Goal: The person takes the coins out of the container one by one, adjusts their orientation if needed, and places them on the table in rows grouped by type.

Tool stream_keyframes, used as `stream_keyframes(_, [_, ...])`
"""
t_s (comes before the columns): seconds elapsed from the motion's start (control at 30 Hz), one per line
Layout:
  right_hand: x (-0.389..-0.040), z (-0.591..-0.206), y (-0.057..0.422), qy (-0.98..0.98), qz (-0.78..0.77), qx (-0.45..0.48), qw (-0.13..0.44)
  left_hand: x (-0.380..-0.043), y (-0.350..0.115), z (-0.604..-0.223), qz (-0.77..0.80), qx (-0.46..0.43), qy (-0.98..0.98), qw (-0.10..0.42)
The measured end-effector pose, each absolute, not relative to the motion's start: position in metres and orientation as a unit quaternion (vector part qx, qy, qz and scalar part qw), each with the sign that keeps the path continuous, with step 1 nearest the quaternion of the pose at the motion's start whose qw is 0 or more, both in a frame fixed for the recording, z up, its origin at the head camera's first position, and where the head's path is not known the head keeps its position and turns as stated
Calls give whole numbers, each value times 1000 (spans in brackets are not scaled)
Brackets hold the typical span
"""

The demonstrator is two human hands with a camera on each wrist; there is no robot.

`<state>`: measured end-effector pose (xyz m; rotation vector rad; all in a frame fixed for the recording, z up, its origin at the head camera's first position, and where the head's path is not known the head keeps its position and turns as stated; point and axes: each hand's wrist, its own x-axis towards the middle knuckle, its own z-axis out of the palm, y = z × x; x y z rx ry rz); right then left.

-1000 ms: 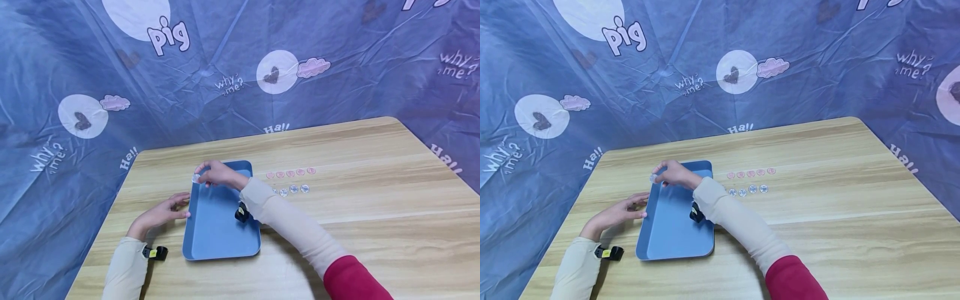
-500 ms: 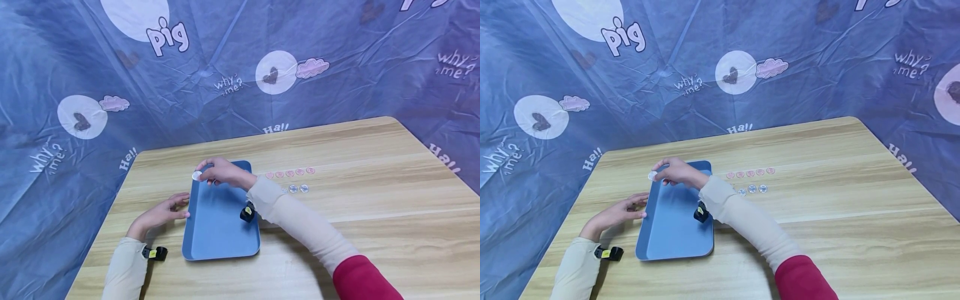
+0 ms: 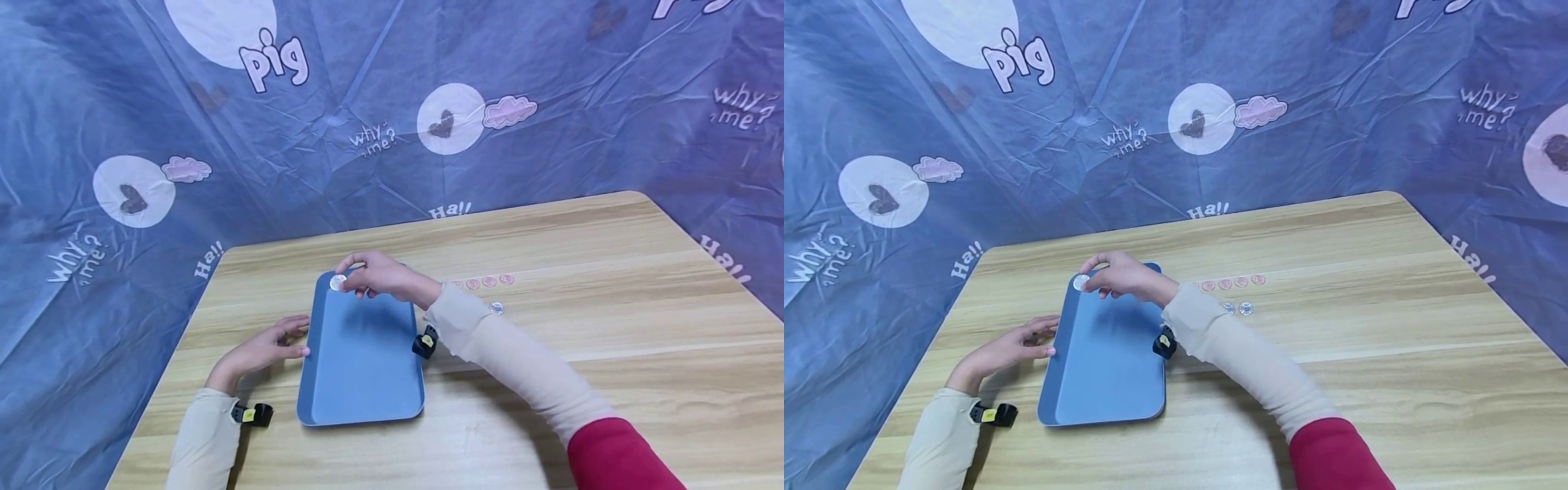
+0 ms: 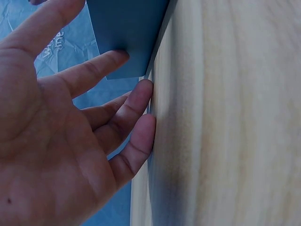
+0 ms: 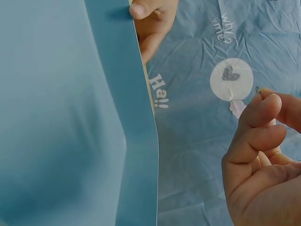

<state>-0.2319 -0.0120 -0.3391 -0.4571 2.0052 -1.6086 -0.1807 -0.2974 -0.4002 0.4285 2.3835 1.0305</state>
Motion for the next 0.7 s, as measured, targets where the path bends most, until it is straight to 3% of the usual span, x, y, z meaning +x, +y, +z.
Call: stream_keyframes(0.7, [-227,-340,66,766,-570,-174,241,-180,-300,-402,381,176,875,242])
